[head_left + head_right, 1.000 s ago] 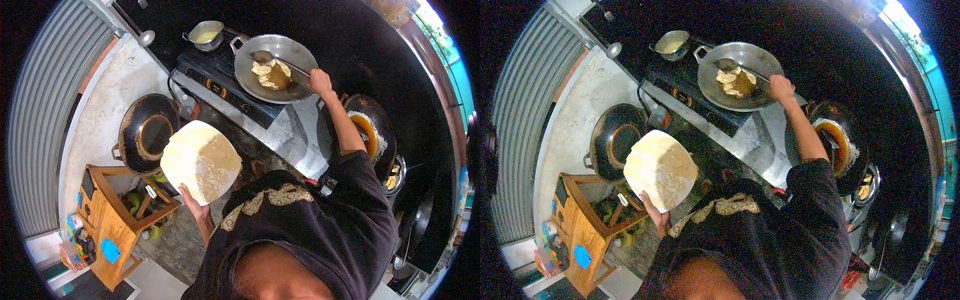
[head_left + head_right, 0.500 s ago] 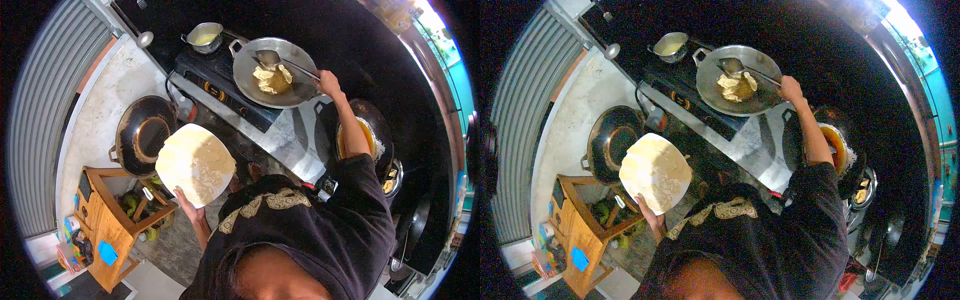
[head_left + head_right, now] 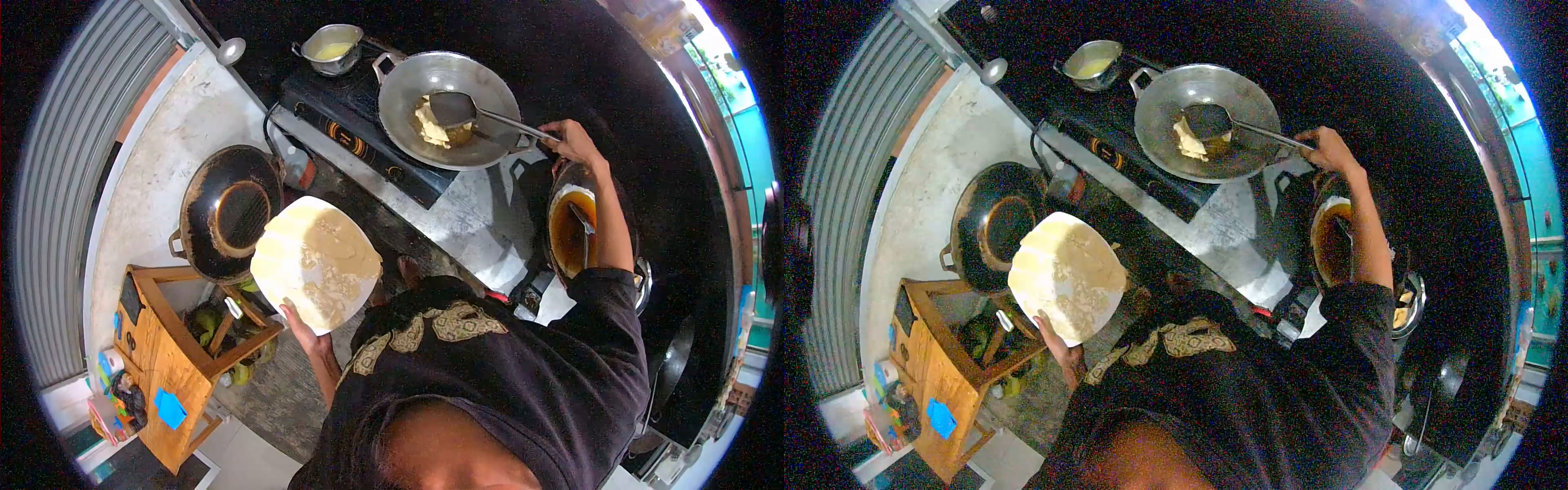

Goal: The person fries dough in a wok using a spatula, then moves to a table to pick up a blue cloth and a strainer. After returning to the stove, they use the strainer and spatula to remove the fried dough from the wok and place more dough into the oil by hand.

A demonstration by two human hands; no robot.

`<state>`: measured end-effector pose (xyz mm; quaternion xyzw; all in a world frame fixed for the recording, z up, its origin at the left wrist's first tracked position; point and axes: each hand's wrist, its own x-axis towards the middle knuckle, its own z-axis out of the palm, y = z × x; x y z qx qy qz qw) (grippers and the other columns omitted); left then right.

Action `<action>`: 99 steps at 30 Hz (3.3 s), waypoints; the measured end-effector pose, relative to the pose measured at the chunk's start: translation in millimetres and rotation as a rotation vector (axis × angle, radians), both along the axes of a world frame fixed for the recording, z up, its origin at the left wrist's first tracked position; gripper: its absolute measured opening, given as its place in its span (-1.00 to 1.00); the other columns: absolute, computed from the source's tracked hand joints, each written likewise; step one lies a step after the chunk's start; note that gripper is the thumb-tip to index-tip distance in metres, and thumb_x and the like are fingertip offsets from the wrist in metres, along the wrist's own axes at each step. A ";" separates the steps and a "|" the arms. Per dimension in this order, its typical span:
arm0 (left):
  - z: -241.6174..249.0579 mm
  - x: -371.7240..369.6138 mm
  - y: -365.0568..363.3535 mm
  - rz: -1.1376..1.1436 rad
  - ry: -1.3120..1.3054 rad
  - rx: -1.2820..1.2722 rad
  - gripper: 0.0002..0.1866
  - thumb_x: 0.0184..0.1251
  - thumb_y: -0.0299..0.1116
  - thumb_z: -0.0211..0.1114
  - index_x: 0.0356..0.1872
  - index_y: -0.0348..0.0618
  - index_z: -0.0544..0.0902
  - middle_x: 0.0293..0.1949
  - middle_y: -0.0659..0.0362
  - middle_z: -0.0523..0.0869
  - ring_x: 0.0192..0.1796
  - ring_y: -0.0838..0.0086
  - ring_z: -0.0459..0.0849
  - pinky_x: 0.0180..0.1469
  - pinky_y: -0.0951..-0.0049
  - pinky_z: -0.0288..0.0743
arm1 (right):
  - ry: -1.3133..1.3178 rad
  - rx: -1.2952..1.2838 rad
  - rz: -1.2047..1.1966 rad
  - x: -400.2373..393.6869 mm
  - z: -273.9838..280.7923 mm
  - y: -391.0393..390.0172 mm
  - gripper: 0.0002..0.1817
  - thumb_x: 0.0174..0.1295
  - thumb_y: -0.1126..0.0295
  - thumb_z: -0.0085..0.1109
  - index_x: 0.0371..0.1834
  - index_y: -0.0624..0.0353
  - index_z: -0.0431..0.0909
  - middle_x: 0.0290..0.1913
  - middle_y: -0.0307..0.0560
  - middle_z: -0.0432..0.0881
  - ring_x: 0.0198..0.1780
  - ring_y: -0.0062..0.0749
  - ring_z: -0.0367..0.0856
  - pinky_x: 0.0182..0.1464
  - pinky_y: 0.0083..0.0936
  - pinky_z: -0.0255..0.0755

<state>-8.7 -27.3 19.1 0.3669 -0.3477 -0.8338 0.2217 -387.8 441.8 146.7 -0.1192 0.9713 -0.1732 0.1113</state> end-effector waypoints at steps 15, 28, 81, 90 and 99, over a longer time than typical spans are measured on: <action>3.0 4.6 -14.4 -0.068 -0.006 -0.150 -0.33 0.42 0.10 -0.15 0.34 -0.19 0.08 0.23 0.03 0.33 0.18 0.23 0.43 0.13 0.21 0.40 | -0.012 -0.265 -0.120 -28.0 -109.0 -22.9 -0.61 0.12 0.31 0.16 -0.02 0.32 0.56 -0.64 -0.13 0.54 -0.66 -0.54 0.45 -0.55 -0.55 0.36; 13.0 -0.8 -6.7 -0.064 0.061 -0.096 -0.28 0.36 0.15 -0.09 0.35 -0.18 0.07 0.26 0.02 0.29 0.23 0.20 0.37 0.15 0.17 0.38 | -0.254 -0.417 -0.070 4.2 -61.0 -16.1 -0.67 0.13 0.33 0.16 -0.06 0.23 0.60 -0.68 -0.27 0.46 -0.71 -0.67 0.35 -0.65 -0.65 0.24; 39.0 -14.3 -7.3 -0.098 0.102 -0.086 -0.26 0.34 0.18 -0.07 0.36 -0.12 0.09 0.29 0.05 0.28 0.25 0.19 0.34 0.20 0.15 0.32 | 0.328 -0.062 -0.264 10.3 -91.3 -44.8 -0.72 0.06 0.33 0.19 -0.15 0.17 0.62 -0.30 0.22 0.62 -0.18 0.03 0.60 -0.12 -0.21 0.47; 37.2 -16.8 -10.1 -0.091 0.069 -0.103 -0.26 0.34 0.19 -0.10 0.36 -0.12 0.09 0.28 0.05 0.28 0.26 0.18 0.33 0.20 0.15 0.32 | 0.461 -0.036 -0.342 17.6 -88.7 -67.2 -0.68 0.05 0.31 0.20 -0.13 0.21 0.60 -0.31 0.21 0.62 -0.19 0.00 0.62 -0.11 -0.22 0.47; 36.6 -16.9 -15.4 -0.119 0.082 -0.083 -0.25 0.34 0.19 -0.08 0.37 -0.13 0.05 0.29 0.04 0.26 0.24 0.16 0.35 0.17 0.13 0.34 | 0.075 -0.227 -0.360 2.3 -120.1 -74.1 -0.71 0.15 0.29 0.18 -0.21 0.31 0.62 -0.49 0.08 0.63 -0.49 -0.23 0.62 -0.40 -0.39 0.45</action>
